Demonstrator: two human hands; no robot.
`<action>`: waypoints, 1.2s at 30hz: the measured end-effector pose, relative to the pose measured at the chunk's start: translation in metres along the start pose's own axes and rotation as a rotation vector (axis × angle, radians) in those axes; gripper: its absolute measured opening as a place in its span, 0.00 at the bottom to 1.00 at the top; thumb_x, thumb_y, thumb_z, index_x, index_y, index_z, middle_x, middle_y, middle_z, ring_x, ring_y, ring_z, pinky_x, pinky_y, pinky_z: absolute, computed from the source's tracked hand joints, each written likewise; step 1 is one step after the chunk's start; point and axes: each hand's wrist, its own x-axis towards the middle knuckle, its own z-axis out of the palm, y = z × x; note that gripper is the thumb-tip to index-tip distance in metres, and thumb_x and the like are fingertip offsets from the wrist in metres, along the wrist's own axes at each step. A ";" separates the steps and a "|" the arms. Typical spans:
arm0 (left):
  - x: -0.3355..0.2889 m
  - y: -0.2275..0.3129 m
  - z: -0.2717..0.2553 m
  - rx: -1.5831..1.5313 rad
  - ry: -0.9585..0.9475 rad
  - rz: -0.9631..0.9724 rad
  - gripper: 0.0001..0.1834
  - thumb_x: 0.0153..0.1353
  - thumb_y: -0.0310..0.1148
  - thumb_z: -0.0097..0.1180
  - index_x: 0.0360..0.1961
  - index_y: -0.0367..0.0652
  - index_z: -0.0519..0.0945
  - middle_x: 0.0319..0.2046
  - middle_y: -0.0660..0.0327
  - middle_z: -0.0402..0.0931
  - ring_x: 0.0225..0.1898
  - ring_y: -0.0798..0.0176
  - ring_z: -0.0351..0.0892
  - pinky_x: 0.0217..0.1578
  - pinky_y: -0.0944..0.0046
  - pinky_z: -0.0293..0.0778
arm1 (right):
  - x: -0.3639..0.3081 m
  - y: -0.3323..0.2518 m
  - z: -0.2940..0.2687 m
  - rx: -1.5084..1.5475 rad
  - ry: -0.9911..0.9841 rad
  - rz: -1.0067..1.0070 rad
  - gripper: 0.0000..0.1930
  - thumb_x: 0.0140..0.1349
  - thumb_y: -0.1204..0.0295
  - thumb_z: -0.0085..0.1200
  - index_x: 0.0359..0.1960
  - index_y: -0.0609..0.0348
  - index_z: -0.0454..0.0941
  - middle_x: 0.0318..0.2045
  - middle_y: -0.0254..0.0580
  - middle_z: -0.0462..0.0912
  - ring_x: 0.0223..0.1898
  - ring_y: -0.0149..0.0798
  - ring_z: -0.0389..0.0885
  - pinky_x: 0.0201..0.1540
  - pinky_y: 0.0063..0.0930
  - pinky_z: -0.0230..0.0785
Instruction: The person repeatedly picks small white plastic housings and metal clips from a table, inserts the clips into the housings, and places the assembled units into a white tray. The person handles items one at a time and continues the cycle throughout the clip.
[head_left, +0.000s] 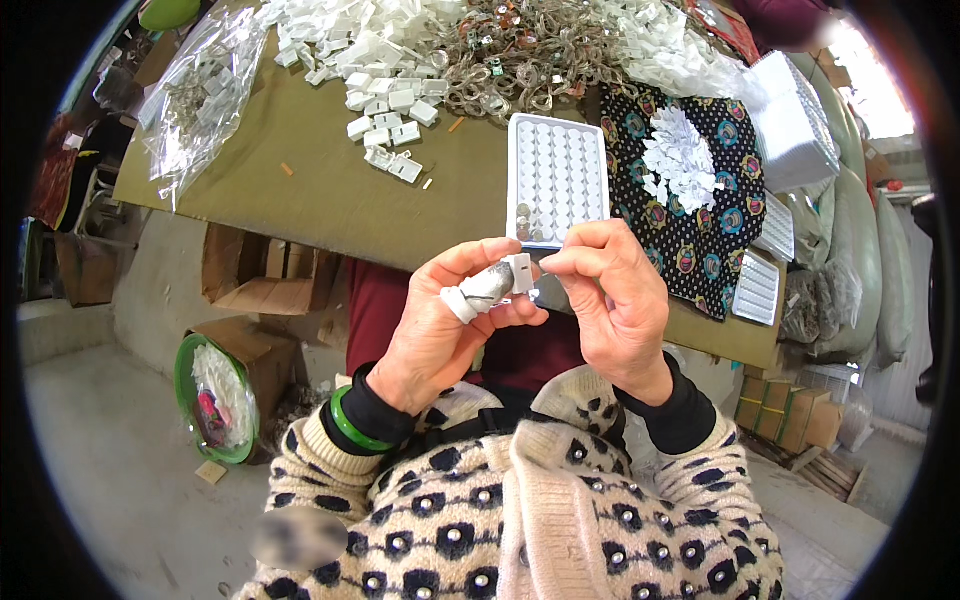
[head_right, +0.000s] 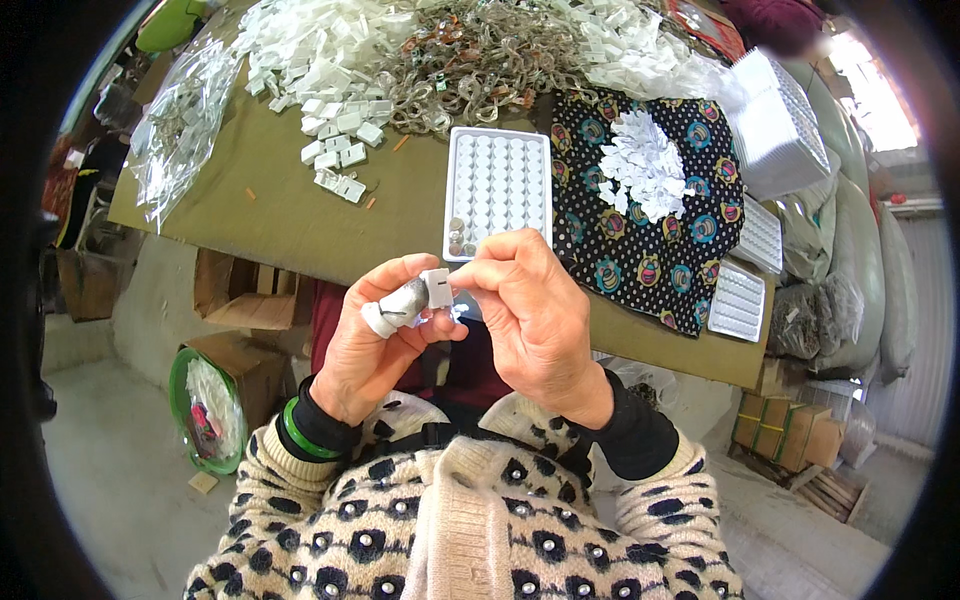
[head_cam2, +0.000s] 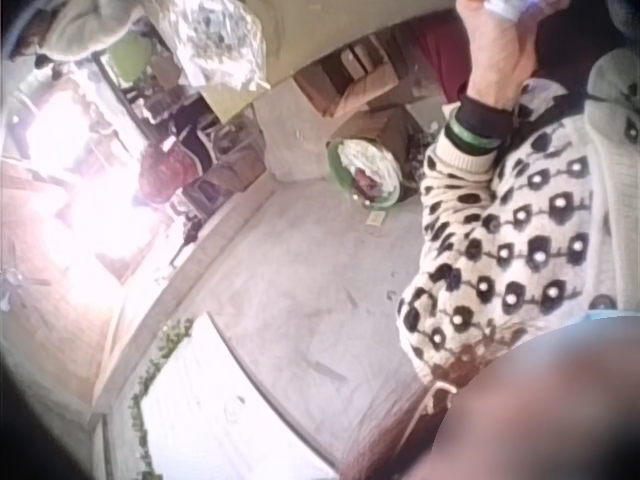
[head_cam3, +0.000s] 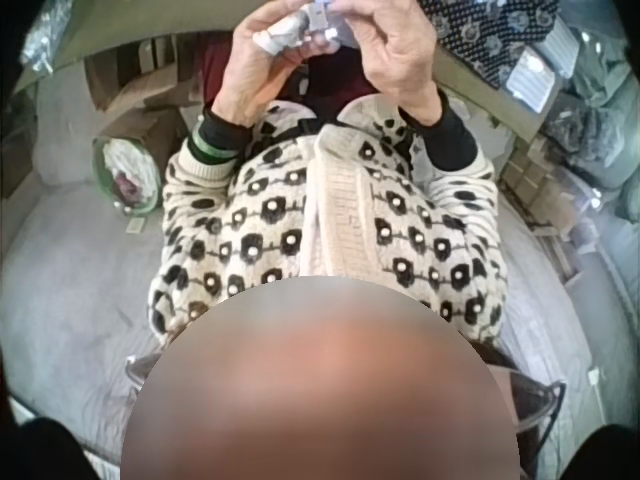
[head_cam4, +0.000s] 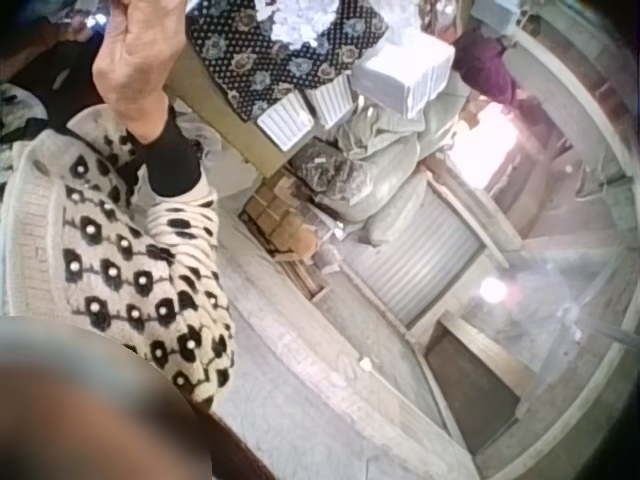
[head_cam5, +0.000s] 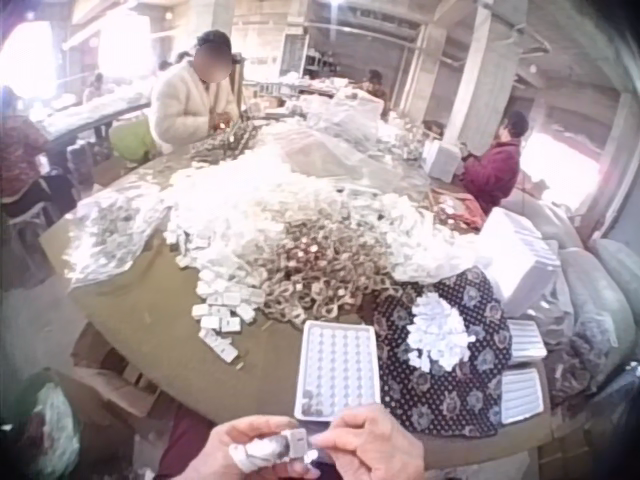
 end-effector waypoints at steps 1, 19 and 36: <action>0.000 0.000 0.000 -0.011 -0.001 -0.010 0.18 0.66 0.34 0.59 0.54 0.38 0.77 0.42 0.53 0.81 0.36 0.58 0.85 0.41 0.52 0.85 | 0.000 0.000 0.001 -0.016 -0.006 -0.006 0.10 0.57 0.87 0.58 0.39 0.62 0.80 0.34 0.43 0.77 0.34 0.41 0.79 0.36 0.27 0.73; -0.001 -0.001 0.002 0.024 -0.001 -0.034 0.15 0.67 0.30 0.57 0.52 0.34 0.78 0.39 0.52 0.82 0.35 0.59 0.85 0.38 0.53 0.87 | -0.001 0.004 0.000 0.003 -0.148 -0.048 0.13 0.50 0.90 0.57 0.36 0.64 0.75 0.32 0.47 0.78 0.32 0.47 0.79 0.35 0.34 0.74; -0.006 0.001 0.008 0.220 0.023 -0.065 0.12 0.66 0.26 0.56 0.48 0.32 0.78 0.37 0.51 0.82 0.34 0.59 0.87 0.36 0.57 0.87 | 0.004 0.001 -0.009 0.030 -0.341 0.005 0.11 0.45 0.89 0.53 0.30 0.62 0.72 0.26 0.46 0.74 0.29 0.49 0.77 0.31 0.37 0.70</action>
